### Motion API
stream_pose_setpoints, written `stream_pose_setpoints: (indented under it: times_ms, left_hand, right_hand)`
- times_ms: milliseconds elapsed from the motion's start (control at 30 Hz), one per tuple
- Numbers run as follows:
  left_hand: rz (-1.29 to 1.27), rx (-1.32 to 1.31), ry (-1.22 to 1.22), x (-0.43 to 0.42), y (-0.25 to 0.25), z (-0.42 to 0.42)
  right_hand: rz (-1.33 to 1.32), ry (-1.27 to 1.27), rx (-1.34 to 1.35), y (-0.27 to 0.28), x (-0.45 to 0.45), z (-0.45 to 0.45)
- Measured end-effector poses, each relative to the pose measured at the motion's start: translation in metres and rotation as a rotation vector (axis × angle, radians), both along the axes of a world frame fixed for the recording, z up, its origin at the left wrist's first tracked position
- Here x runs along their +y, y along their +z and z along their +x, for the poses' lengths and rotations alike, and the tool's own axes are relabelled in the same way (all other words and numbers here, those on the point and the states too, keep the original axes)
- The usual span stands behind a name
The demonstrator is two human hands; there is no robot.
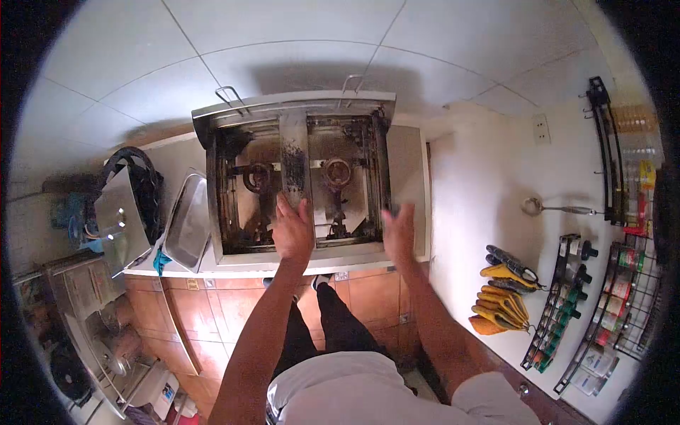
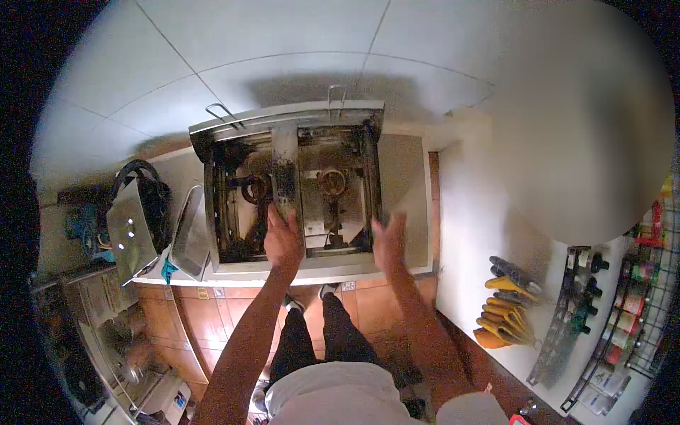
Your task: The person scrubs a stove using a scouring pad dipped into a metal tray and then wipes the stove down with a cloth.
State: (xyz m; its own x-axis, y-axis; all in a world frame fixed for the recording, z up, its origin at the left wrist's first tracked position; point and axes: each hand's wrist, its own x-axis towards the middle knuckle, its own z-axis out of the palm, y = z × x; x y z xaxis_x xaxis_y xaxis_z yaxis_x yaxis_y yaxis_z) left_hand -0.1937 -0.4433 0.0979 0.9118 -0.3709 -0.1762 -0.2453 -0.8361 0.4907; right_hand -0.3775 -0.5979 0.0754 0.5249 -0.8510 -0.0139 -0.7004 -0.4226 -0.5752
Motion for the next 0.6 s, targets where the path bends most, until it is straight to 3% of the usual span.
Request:
stream_pose_setpoints:
  times_ms: [100,167,267,367,400,467,600]
  left_hand:
    - [-0.006,0.008,-0.010,0.005,-0.003,0.001]
    - [0.015,0.056,-0.028,0.009,-0.001,0.002]
    - [-0.010,-0.002,-0.051,0.011,-0.007,0.001]
    - [-0.007,0.160,-0.004,0.006,0.007,0.004]
    - [-0.016,0.142,-0.020,0.007,0.007,0.004]
    - [-0.028,0.103,-0.048,0.011,0.001,0.005]
    - [-0.050,0.144,-0.046,0.012,0.010,0.007]
  right_hand:
    - [0.104,0.032,-0.095,0.020,0.029,-0.026]
    - [0.133,0.071,0.005,0.011,-0.002,-0.003]
    - [0.272,-0.007,-0.069,0.014,-0.071,0.070]
    - [0.373,0.028,-0.053,0.006,-0.060,0.047]
    - [0.260,-0.026,0.085,0.007,-0.030,0.023]
    - [0.339,0.074,-0.128,0.019,0.015,-0.023]
    - [0.293,-0.052,0.082,-0.005,-0.016,0.002]
